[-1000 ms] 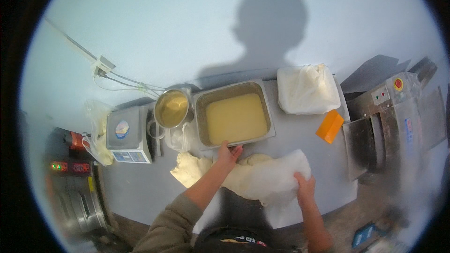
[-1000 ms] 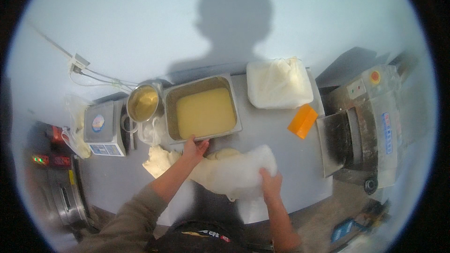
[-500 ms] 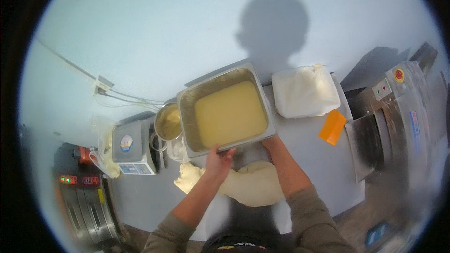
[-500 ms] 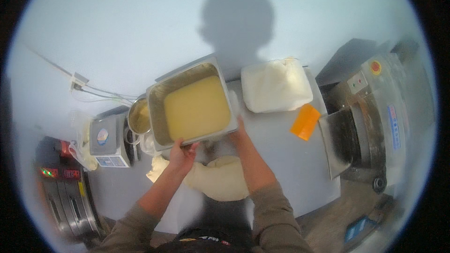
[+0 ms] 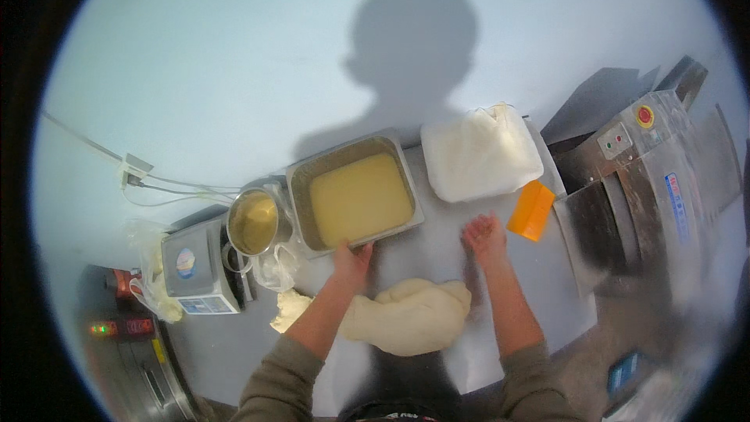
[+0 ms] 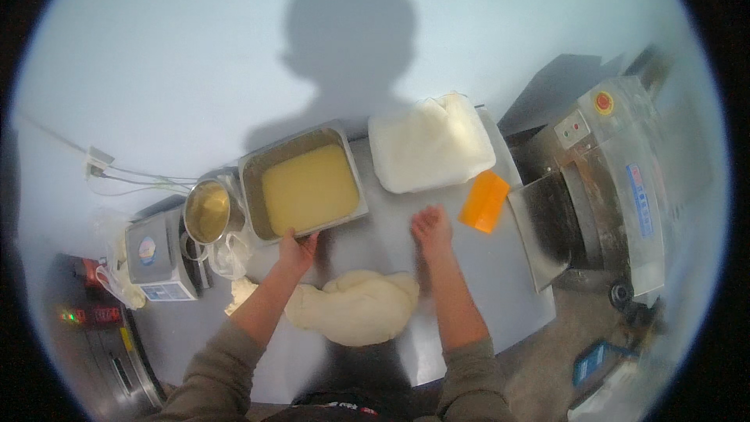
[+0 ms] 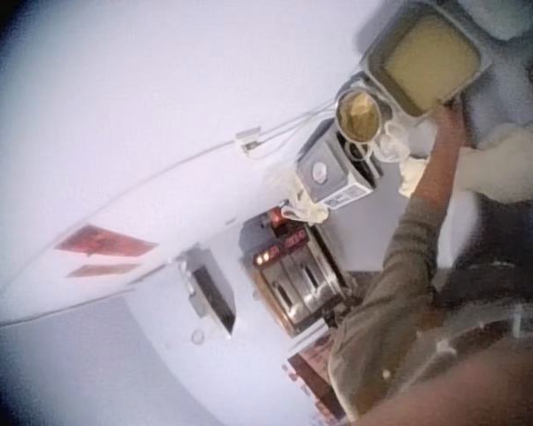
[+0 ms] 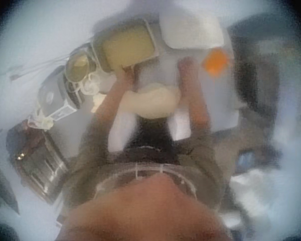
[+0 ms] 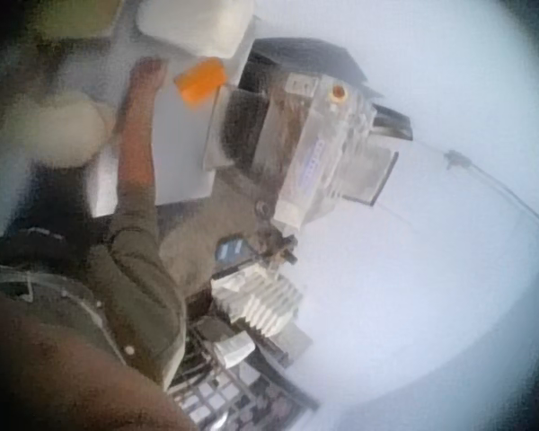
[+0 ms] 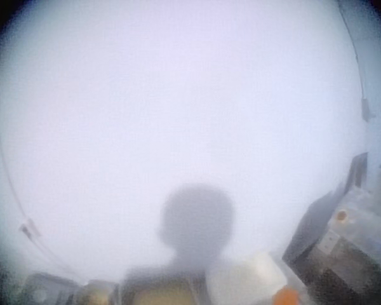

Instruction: The person kneads a large piece of dough on a stainless steel countertop, repeatedly folding and pressing it. They also handle a metal tray with a yellow liquid, a plastic bag, and a white container with flour, sprinkling flour onto the dough and the work surface.

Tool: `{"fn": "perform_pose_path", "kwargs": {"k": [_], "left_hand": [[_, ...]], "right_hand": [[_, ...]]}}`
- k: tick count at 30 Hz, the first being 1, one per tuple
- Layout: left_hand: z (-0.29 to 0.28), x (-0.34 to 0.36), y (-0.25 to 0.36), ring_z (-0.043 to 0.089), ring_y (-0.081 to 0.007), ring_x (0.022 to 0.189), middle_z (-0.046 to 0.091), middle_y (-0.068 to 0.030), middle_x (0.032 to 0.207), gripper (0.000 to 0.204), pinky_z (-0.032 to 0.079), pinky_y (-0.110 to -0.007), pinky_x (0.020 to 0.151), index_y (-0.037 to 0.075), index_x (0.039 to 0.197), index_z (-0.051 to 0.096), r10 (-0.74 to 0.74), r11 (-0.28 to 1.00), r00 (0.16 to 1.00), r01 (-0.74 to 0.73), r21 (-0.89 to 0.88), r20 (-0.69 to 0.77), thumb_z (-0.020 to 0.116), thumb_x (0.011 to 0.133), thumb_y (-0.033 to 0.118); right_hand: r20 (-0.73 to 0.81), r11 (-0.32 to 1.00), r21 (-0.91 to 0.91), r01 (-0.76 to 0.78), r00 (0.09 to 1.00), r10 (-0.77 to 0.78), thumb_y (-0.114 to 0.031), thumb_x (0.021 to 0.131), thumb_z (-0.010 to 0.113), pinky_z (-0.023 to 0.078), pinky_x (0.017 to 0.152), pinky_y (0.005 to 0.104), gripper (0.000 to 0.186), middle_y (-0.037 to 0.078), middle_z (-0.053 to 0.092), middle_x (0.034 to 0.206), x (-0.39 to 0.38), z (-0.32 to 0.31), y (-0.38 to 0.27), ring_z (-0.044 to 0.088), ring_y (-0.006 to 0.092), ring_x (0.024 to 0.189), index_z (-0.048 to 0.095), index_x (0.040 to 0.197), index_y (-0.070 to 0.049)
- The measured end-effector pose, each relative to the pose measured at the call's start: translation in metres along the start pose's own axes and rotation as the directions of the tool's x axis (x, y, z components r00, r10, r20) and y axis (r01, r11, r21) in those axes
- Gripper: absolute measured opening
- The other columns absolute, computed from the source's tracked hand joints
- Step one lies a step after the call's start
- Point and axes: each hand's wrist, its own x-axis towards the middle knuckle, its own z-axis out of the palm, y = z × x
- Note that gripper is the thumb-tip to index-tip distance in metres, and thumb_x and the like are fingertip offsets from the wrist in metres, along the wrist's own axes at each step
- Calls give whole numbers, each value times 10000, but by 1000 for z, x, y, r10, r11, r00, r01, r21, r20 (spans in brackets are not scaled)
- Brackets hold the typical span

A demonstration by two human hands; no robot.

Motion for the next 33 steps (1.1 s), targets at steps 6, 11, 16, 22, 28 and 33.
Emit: {"fn": "perform_pose_path", "kwargs": {"k": [6,11,16,22,28,33], "left_hand": [[-4,-19,20,653,-328,1127,596,-189,1309,581,622,-381,895,12,1402,444,-86,996,957,76,45,278,395,1088,498],[-25,-88,28,616,-336,1203,564,-206,1393,768,535,-430,1026,31,1525,363,-188,965,979,169,200,78,343,1054,638],[-73,-171,30,532,-331,1312,515,-213,1462,800,444,-454,1107,41,1540,375,-161,943,965,88,321,206,268,1054,668],[-116,-239,25,528,-349,1313,504,-226,1475,709,459,-454,1081,26,1531,389,-114,909,986,55,412,120,294,1088,571],[-117,-277,-41,624,-295,1179,621,-184,1331,513,512,-437,1015,33,1449,477,-242,815,953,98,571,183,421,1094,399],[-108,-278,-109,655,-248,1088,663,-145,1212,406,534,-397,961,41,1344,559,-341,764,922,159,625,182,487,1074,334]], "right_hand": [[-64,950,-291,114,988,-138,-426,947,682,514,942,498,581,127,559,1190,52,41,-70,590,337,1114,500,1343,-43],[22,961,-240,138,990,-136,-202,927,636,547,870,456,508,133,577,1230,82,48,-69,608,307,1117,473,1370,-15],[22,959,-166,229,973,-228,-112,902,606,569,801,423,461,126,605,1224,72,27,-67,636,273,1076,493,1339,-21],[262,917,-267,296,938,-227,-148,871,607,559,819,397,410,119,636,1146,-31,-49,-106,643,251,1012,563,1250,0],[215,694,-627,353,935,-281,-248,848,645,510,792,341,340,78,656,903,-125,-177,-170,624,188,853,668,1081,-3],[21,533,-818,215,938,-347,-265,833,670,511,875,406,417,98,680,935,-134,-300,-169,645,265,900,657,1114,43]]}}
